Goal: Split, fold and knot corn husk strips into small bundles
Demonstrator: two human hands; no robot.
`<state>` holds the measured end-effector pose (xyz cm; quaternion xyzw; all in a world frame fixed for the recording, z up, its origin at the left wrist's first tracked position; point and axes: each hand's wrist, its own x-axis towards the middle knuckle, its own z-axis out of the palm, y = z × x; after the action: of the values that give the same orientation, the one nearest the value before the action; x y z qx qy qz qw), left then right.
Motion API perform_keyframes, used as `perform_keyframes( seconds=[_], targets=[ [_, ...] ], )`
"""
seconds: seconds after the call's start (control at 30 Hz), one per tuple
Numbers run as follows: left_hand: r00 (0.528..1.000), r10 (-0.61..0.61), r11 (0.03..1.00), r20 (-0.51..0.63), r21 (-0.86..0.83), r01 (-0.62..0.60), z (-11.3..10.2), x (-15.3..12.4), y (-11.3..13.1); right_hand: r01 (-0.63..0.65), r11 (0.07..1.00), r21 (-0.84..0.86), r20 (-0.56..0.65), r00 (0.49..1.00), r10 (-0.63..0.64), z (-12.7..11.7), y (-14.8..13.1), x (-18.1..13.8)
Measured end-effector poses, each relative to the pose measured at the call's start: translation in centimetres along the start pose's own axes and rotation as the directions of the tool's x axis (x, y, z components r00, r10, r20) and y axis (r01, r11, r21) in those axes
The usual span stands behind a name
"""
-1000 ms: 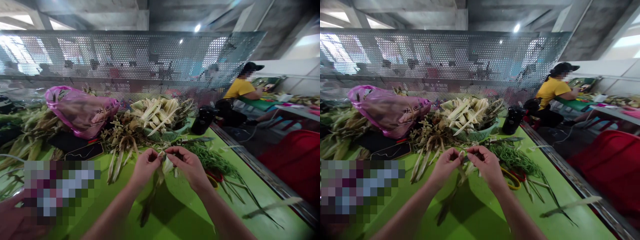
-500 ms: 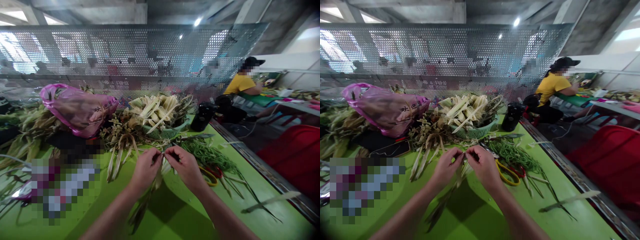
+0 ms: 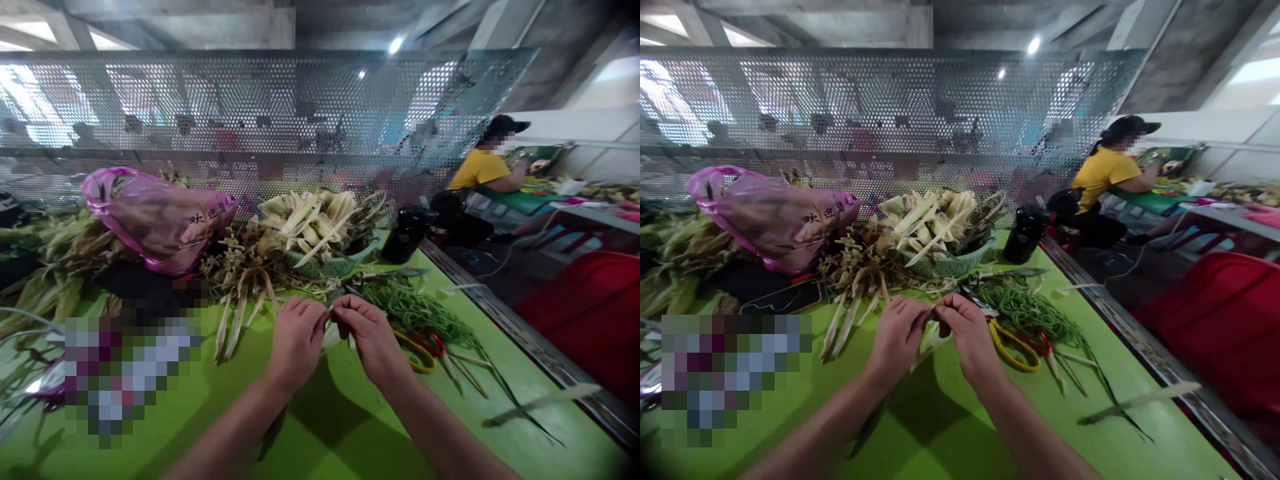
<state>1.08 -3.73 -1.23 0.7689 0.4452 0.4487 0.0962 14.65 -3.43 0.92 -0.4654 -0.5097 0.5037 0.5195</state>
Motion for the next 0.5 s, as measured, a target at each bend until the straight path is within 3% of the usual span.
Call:
perform_keyframes(
  seconds=[0.23, 0.37, 0.43, 0.5],
  targets=[
    [1.0, 0.002, 0.999, -0.025, -0.042, -0.003, -0.1, -0.2, 0.4, -0.152, 0.935, 0.322, 0.085, 0.988, 0.131, -0.3, 1.2, 0.5],
    [0.996, -0.076, 0.982, -0.038, -0.177, 0.068, 0.1, -0.1, 0.3, -0.178, 0.92, 0.349, 0.122, 0.982, 0.144, -0.3, 1.0, 0.5],
    [0.978, -0.207, 0.915, -0.027, -0.36, 0.184, 0.5, 0.0, 0.2, -0.147, 0.95, 0.274, 0.103, 0.987, 0.123, -0.3, 0.7, 0.5],
    [0.937, -0.348, 0.757, 0.034, -0.579, 0.302, 0.8, 0.1, 0.2, -0.097, 0.979, 0.181, 0.066, 0.994, 0.087, -0.2, 0.4, 0.4]
  ],
)
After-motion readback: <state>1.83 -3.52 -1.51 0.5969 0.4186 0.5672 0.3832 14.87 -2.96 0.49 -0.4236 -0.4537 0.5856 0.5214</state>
